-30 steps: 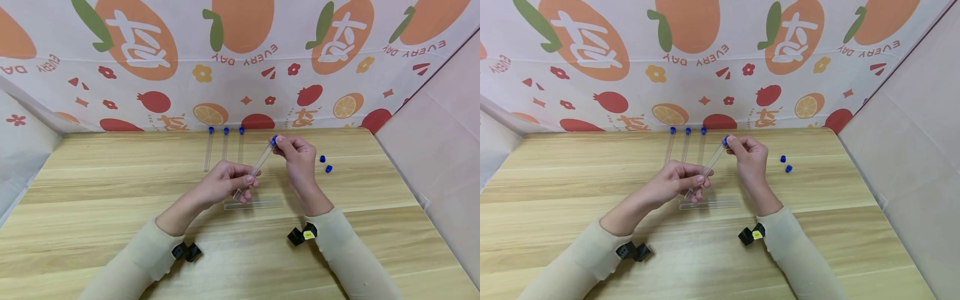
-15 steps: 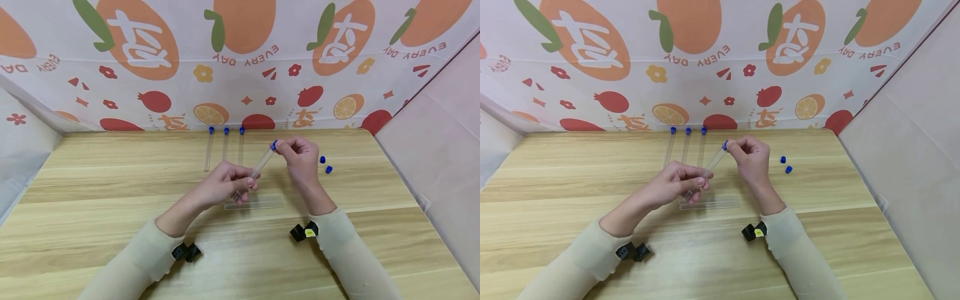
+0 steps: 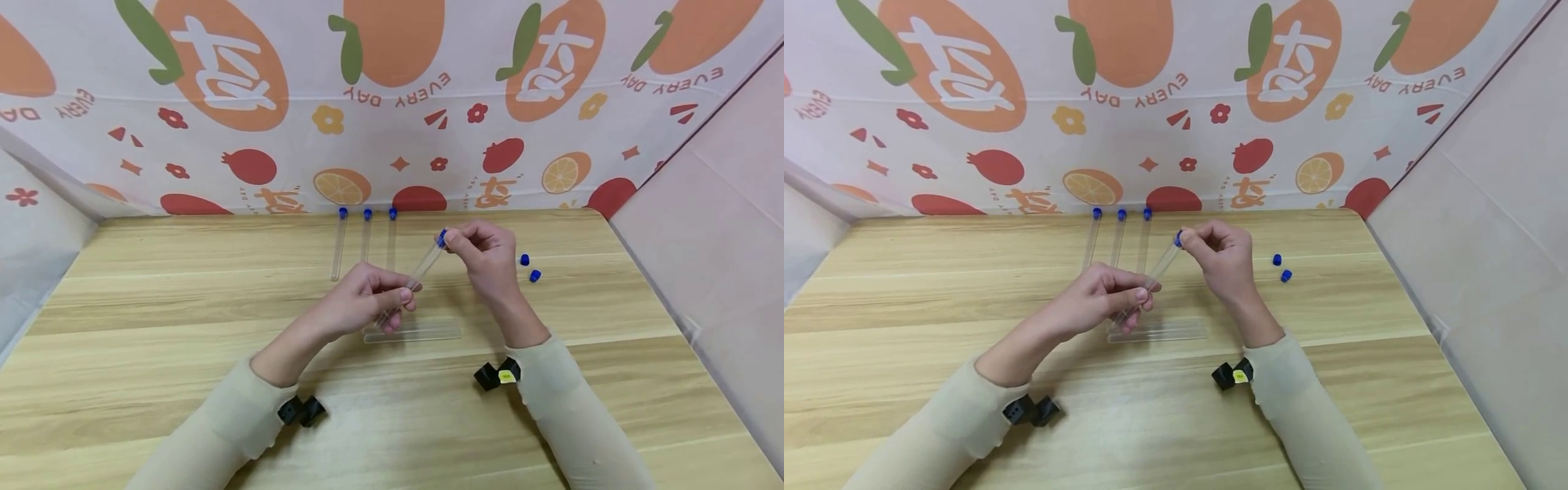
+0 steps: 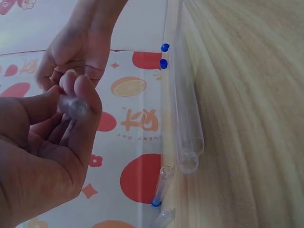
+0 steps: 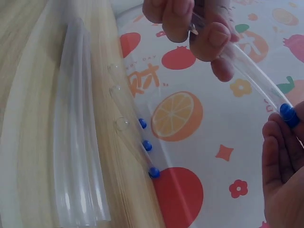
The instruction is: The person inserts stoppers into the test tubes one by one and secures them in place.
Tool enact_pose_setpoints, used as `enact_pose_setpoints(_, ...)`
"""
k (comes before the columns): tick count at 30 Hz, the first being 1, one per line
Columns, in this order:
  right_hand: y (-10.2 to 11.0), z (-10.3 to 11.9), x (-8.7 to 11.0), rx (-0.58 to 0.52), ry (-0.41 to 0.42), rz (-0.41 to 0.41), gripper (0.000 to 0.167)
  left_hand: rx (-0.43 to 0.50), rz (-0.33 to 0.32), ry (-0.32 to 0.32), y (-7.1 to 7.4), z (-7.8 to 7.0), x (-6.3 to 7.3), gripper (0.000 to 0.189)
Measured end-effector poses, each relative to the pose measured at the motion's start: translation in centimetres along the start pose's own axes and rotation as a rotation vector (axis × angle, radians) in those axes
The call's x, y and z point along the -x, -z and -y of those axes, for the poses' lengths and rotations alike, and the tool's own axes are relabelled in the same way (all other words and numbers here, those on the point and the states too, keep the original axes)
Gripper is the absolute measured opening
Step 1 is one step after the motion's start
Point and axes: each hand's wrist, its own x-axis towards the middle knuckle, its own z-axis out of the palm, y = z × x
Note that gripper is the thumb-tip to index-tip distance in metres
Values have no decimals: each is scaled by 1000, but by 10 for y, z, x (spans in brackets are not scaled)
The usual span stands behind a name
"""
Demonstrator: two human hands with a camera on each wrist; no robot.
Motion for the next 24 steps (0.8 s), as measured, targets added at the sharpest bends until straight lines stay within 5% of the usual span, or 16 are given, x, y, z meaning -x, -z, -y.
enact_pose_setpoints(7, 3, 3, -2, -127, -106, -1, 9, 39, -4, 10, 1, 1, -2, 25)
enact_pose_setpoints(14, 4, 5, -4, -241, -122, 31, 15, 16, 63, 17, 3, 1, -1, 34)
enact_pose_setpoints(24, -6, 0, 3, -54, -46, -54, 12, -119, -173, -20, 4, -4, 1, 27)
